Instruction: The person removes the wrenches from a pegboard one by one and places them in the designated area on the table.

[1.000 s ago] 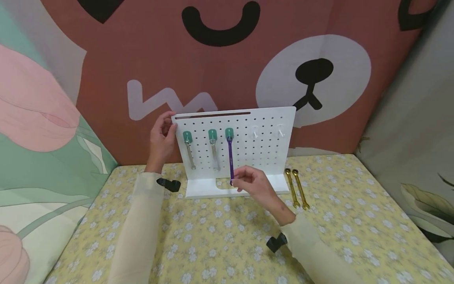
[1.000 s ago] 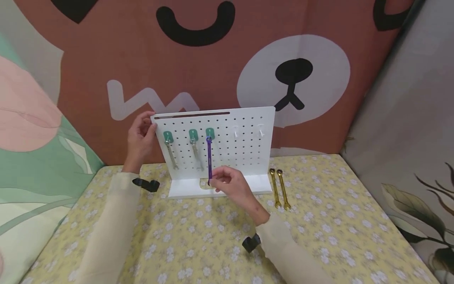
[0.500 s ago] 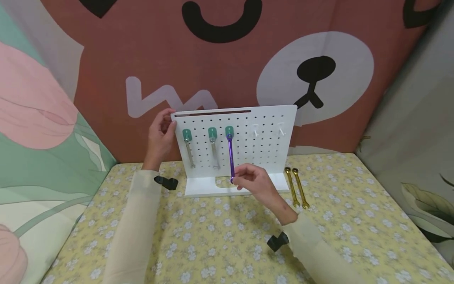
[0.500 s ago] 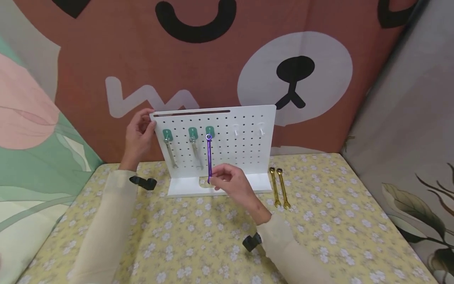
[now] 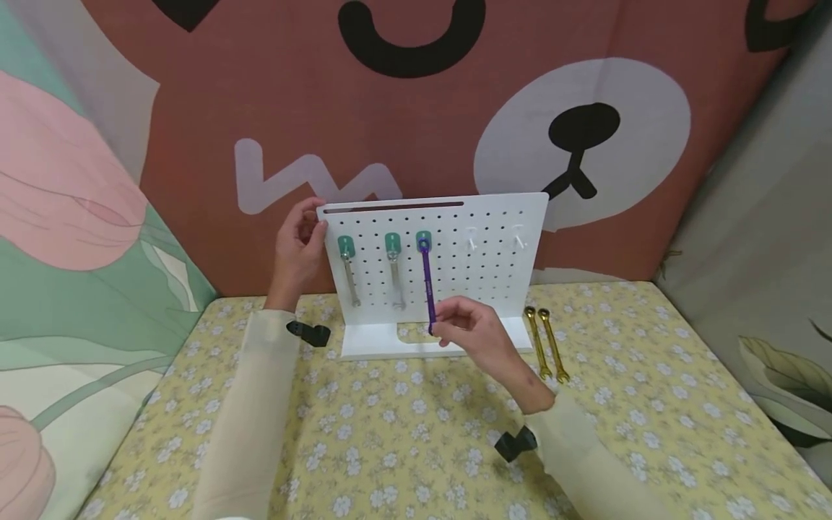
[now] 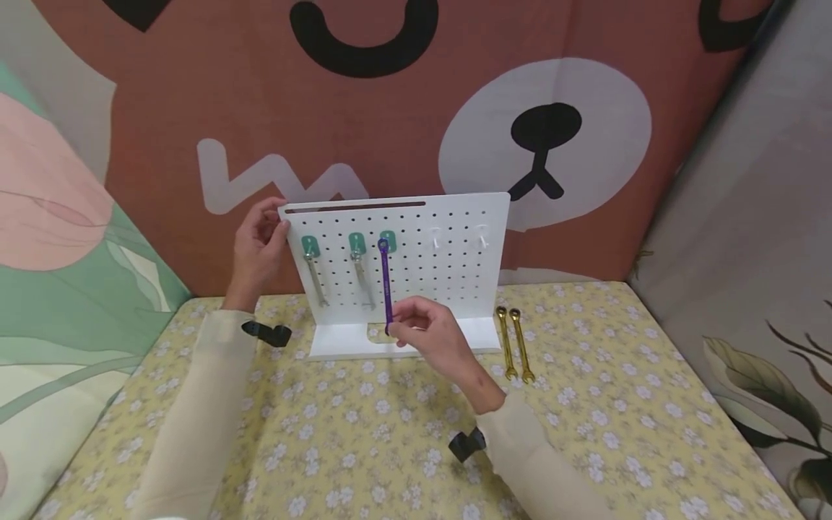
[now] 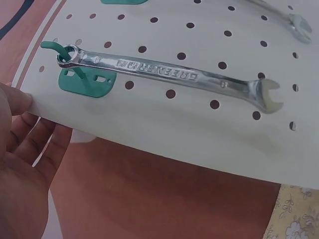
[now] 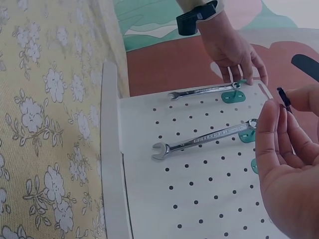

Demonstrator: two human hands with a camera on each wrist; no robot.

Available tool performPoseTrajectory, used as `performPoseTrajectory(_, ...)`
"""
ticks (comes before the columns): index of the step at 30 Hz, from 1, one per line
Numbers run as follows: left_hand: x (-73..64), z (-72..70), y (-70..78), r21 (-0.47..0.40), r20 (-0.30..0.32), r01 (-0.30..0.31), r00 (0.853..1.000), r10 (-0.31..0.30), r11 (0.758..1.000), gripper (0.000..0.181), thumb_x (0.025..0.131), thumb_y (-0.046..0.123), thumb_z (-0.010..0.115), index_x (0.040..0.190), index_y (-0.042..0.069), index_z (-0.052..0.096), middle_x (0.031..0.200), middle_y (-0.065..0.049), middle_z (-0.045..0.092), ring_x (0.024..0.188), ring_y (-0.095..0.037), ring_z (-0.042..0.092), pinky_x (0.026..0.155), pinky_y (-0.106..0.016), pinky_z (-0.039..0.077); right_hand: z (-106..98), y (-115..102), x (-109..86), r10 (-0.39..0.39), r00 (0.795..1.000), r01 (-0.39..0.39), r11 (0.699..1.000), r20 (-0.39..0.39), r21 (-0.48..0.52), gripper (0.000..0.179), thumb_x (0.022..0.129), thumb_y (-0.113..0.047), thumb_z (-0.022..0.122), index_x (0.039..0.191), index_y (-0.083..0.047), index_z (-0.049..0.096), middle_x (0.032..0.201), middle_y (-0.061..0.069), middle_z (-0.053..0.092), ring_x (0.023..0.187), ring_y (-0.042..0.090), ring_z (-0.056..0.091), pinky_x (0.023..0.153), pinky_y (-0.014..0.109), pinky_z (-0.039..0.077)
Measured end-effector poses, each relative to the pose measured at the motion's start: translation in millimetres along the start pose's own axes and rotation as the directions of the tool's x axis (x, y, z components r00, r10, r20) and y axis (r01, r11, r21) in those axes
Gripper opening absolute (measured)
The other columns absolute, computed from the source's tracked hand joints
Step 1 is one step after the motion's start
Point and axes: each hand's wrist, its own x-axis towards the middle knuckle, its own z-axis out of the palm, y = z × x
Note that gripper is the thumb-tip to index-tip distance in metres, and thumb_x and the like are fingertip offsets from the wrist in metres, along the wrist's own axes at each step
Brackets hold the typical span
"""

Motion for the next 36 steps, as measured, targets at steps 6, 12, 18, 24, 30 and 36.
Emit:
performPoseTrajectory(6,-6.2,0.8,19.9,0.007,-0.004,-0.014,1.000,0.014,1.000,0.033,0.106,0.002,0.053,0.140,0.004,0.056,0.110,-0.022,0.057,0.092,-0.030,0.054,0.077,-0.023,0.044,-3.5,-1.0,-4.9,-0.004,1.000,0.004,1.000,-0.010,0.017,0.021,0.096,-0.004,0.071,0.114,0.006,0.066,0.098,0.016,0.068,0.083,0.023,0.068,0.076,0.039,0.059)
performPoseTrajectory(12,-7.4,1.1,27.0,-0.002,0.003,-0.028,1.000,0.028,1.000,0.033,0.106,0.000,0.052,0.139,0.001,0.055,0.110,-0.025,0.056,0.091,-0.032,0.055,0.075,-0.024,0.043,-11.3,-2.9,-14.8,0.039,0.999,-0.040,0.999,-0.030,-0.008,0.021,0.096,-0.005,0.072,0.114,0.005,0.066,0.099,0.017,0.069,0.084,0.024,0.069,0.080,0.043,0.058)
performPoseTrajectory(18,-8.4,0.1,30.0,-0.004,0.006,-0.024,1.000,0.024,1.000,0.034,0.106,-0.001,0.051,0.140,0.000,0.054,0.110,-0.024,0.056,0.091,-0.039,0.053,0.073,-0.024,0.041,-23.0,-0.6,-25.5,0.063,0.997,-0.065,0.997,-0.040,-0.047,0.021,0.096,-0.006,0.072,0.114,0.004,0.066,0.100,0.017,0.069,0.084,0.025,0.070,0.080,0.046,0.058)
performPoseTrajectory(24,-6.8,0.6,21.0,-0.025,0.008,-0.013,1.000,0.014,1.000,0.034,0.106,-0.001,0.051,0.140,0.000,0.055,0.113,-0.026,0.056,0.095,-0.044,0.054,0.075,-0.024,0.041,-35.0,1.3,-42.9,0.104,0.994,-0.106,0.992,-0.033,-0.071,0.022,0.096,-0.006,0.073,0.114,0.004,0.066,0.099,0.017,0.070,0.082,0.025,0.070,0.077,0.041,0.059)
performPoseTrajectory(30,-1.2,-0.6,-0.6,-0.013,-0.003,-0.021,1.000,0.021,1.000,0.035,0.107,0.005,0.054,0.141,0.009,0.057,0.113,-0.019,0.058,0.094,-0.035,0.057,0.073,-0.024,0.042,-48.5,2.1,-58.8,0.128,0.992,-0.129,0.988,-0.013,-0.089,0.024,0.098,-0.007,0.071,0.116,0.006,0.064,0.101,0.020,0.068,0.086,0.027,0.070,0.078,0.044,0.058)
performPoseTrajectory(36,-0.5,-1.6,-4.9,-0.018,0.006,-0.030,1.000,0.030,0.999,0.033,0.107,0.009,0.056,0.140,0.012,0.059,0.111,-0.011,0.059,0.091,-0.022,0.058,0.073,-0.026,0.045,-67.0,10.5,-72.7,0.176,0.984,-0.180,0.975,-0.038,-0.127,0.028,0.099,-0.009,0.071,0.119,0.008,0.063,0.101,0.020,0.068,0.088,0.028,0.071,0.080,0.049,0.058)
